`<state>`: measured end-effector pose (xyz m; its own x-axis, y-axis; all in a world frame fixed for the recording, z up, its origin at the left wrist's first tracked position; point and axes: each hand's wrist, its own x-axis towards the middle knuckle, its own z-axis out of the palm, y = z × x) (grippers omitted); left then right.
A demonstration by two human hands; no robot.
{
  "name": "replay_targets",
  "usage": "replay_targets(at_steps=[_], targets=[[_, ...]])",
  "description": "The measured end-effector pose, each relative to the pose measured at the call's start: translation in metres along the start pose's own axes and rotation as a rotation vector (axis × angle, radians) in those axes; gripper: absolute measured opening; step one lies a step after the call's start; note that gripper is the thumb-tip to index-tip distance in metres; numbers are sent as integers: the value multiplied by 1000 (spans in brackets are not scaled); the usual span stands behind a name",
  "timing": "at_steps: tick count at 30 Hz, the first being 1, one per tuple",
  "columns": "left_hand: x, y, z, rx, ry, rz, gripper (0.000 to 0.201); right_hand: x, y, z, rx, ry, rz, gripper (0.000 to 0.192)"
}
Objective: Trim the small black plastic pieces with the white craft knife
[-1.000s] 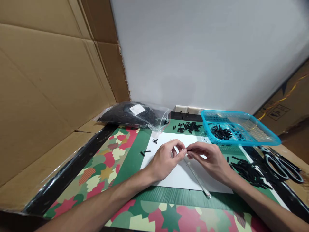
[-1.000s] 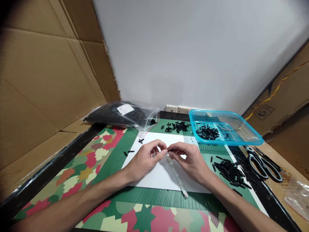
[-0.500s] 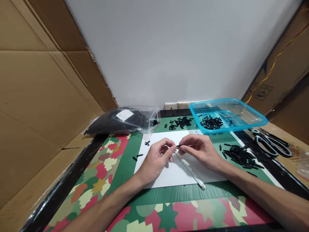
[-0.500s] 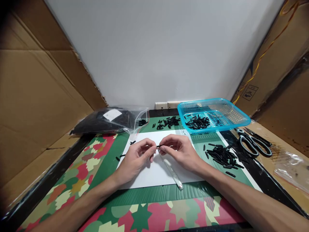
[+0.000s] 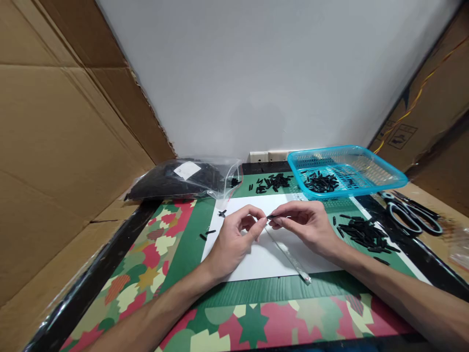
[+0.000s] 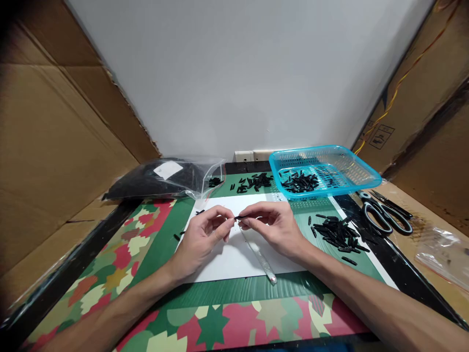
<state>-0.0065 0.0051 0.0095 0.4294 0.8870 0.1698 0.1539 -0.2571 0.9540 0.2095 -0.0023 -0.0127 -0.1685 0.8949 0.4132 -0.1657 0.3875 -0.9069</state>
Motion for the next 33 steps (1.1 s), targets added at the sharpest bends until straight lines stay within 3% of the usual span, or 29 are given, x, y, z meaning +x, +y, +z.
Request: replay_targets(at_steps=[4, 11, 25, 33], targets=[[1, 2, -2, 0, 4, 13, 20, -3, 0, 1, -67, 57, -21, 14], [1, 2, -2, 26, 9, 13, 22, -12, -2, 5, -329, 98, -181, 26], [1, 4, -2, -31, 9, 49, 19, -7, -5, 6, -192, 119, -55, 10], [-2, 2, 1, -53, -5, 21, 20, -8, -4, 7, -161, 127, -17, 10]])
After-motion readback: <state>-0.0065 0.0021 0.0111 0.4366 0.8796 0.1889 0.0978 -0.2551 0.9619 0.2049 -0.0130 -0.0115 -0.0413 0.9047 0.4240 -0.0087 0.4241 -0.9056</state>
